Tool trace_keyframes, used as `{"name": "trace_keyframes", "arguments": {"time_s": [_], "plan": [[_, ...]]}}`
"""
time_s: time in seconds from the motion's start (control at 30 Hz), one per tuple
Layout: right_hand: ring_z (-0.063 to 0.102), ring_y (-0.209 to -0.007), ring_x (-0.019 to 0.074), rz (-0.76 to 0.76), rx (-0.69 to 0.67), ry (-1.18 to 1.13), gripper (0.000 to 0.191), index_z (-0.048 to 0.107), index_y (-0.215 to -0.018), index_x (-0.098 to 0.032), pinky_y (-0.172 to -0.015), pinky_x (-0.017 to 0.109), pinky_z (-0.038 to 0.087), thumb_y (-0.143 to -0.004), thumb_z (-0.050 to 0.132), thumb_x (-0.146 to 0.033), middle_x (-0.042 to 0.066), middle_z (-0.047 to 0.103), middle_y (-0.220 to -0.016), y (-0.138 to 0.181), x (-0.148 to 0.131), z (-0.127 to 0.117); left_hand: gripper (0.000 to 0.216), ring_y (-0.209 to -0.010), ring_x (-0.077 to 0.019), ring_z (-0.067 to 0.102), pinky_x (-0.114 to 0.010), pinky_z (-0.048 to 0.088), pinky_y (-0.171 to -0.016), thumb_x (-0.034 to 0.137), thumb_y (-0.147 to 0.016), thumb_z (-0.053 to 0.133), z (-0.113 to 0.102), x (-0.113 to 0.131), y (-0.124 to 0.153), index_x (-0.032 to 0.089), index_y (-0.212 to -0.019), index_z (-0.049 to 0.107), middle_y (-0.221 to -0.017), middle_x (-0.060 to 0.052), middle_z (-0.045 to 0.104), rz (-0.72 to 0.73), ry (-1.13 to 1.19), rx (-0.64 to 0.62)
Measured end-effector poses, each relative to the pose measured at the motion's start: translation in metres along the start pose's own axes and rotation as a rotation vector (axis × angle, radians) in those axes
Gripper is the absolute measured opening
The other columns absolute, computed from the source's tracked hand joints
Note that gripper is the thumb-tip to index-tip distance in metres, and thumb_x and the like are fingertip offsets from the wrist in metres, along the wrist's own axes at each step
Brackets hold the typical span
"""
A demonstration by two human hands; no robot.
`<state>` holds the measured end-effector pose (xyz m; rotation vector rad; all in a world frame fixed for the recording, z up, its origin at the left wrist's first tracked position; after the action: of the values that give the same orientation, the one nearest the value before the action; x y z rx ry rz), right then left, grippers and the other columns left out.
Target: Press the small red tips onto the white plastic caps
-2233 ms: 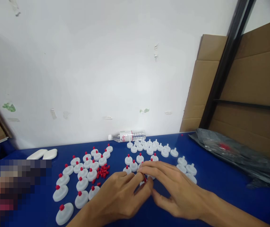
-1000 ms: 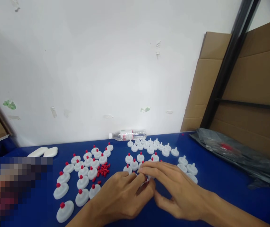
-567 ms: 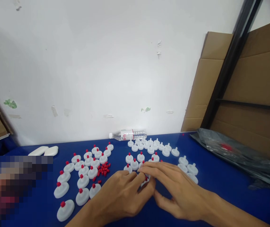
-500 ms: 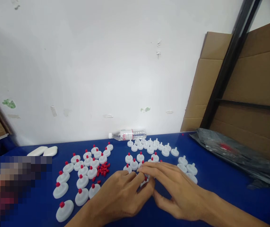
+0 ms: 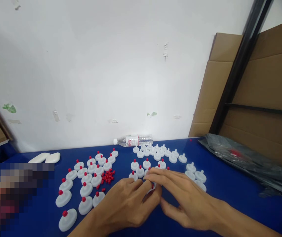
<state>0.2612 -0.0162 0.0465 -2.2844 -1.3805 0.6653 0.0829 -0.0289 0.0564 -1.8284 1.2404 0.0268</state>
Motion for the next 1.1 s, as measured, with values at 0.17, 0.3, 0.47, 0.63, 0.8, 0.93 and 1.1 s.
{"name": "trace_keyframes", "arguments": {"time_s": [0.17, 0.3, 0.47, 0.63, 0.8, 0.93, 1.1], "plan": [[0.060, -0.132, 0.0209, 0.003, -0.012, 0.016, 0.062, 0.041, -0.148, -0.022, -0.106, 0.036, 0.053, -0.087, 0.052, -0.011, 0.011, 0.063, -0.140, 0.0013, 0.0002, 0.0004, 0.033, -0.047, -0.0124, 0.057, -0.026, 0.042, -0.039, 0.010, -0.105, 0.032, -0.0027, -0.0006, -0.0017, 0.012, -0.109, 0.064, -0.070, 0.000, 0.065, 0.014, 0.008, 0.034], [0.059, -0.133, 0.0205, 0.008, -0.012, 0.015, 0.063, 0.041, -0.148, -0.023, -0.105, 0.037, 0.054, -0.086, 0.052, -0.010, 0.010, 0.064, -0.140, 0.0010, -0.0003, -0.0001, 0.033, -0.048, -0.0137, 0.059, -0.027, 0.042, -0.039, 0.011, -0.105, 0.032, -0.0024, -0.0002, -0.0012, 0.012, -0.110, 0.065, -0.070, -0.001, 0.066, 0.012, 0.021, 0.034], [0.061, -0.130, 0.0196, 0.010, 0.008, -0.009, 0.064, 0.043, -0.146, -0.024, -0.103, 0.033, 0.055, -0.084, 0.053, -0.008, 0.008, 0.065, -0.139, -0.0002, -0.0021, -0.0015, 0.033, -0.049, -0.0130, 0.059, -0.027, 0.043, -0.041, 0.010, -0.105, 0.032, -0.0016, -0.0002, -0.0002, 0.012, -0.109, 0.065, -0.073, -0.002, 0.068, 0.012, 0.010, 0.030], [0.065, -0.125, 0.0194, 0.009, 0.038, -0.042, 0.066, 0.045, -0.143, -0.026, -0.099, 0.030, 0.056, -0.081, 0.054, -0.006, 0.006, 0.067, -0.135, -0.0016, -0.0013, -0.0004, 0.034, -0.052, -0.0122, 0.059, -0.026, 0.042, -0.041, 0.009, -0.104, 0.031, -0.0023, 0.0012, -0.0006, 0.012, -0.109, 0.065, -0.074, -0.001, 0.066, 0.024, 0.025, 0.021], [0.070, -0.116, 0.0194, -0.005, 0.059, -0.100, 0.064, 0.047, -0.139, -0.026, -0.093, 0.028, 0.058, -0.079, 0.054, -0.005, 0.006, 0.070, -0.130, -0.0019, 0.0003, 0.0018, 0.036, -0.050, -0.0125, 0.057, -0.028, 0.040, -0.042, 0.010, -0.105, 0.029, -0.0016, 0.0011, -0.0009, 0.013, -0.107, 0.065, -0.072, 0.000, 0.066, 0.038, 0.043, 0.011], [0.070, -0.114, 0.0186, -0.010, 0.066, -0.107, 0.065, 0.047, -0.139, -0.027, -0.093, 0.028, 0.058, -0.079, 0.054, -0.004, 0.005, 0.070, -0.129, -0.0013, 0.0008, 0.0017, 0.035, -0.050, -0.0125, 0.056, -0.027, 0.039, -0.042, 0.010, -0.105, 0.031, -0.0009, 0.0008, 0.0004, 0.013, -0.106, 0.066, -0.072, 0.000, 0.065, 0.050, 0.042, 0.016], [0.072, -0.106, 0.0167, 0.013, 0.047, -0.132, 0.064, 0.048, -0.137, -0.027, -0.088, 0.026, 0.058, -0.077, 0.055, -0.004, 0.004, 0.070, -0.128, -0.0027, 0.0013, 0.0009, 0.029, -0.054, -0.0105, 0.054, -0.022, 0.042, -0.046, 0.012, -0.103, 0.037, -0.0013, 0.0023, 0.0011, 0.013, -0.111, 0.066, -0.076, -0.002, 0.066, 0.071, 0.016, 0.008]]}}
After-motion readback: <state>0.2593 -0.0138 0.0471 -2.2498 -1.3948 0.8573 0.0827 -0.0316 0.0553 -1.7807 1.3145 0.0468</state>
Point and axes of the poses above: each hand's wrist, its own y-axis away from the middle knuckle, its own z-axis out of the palm, x = y × z, the point moved 3 cm from there along -y, towards the middle knuckle
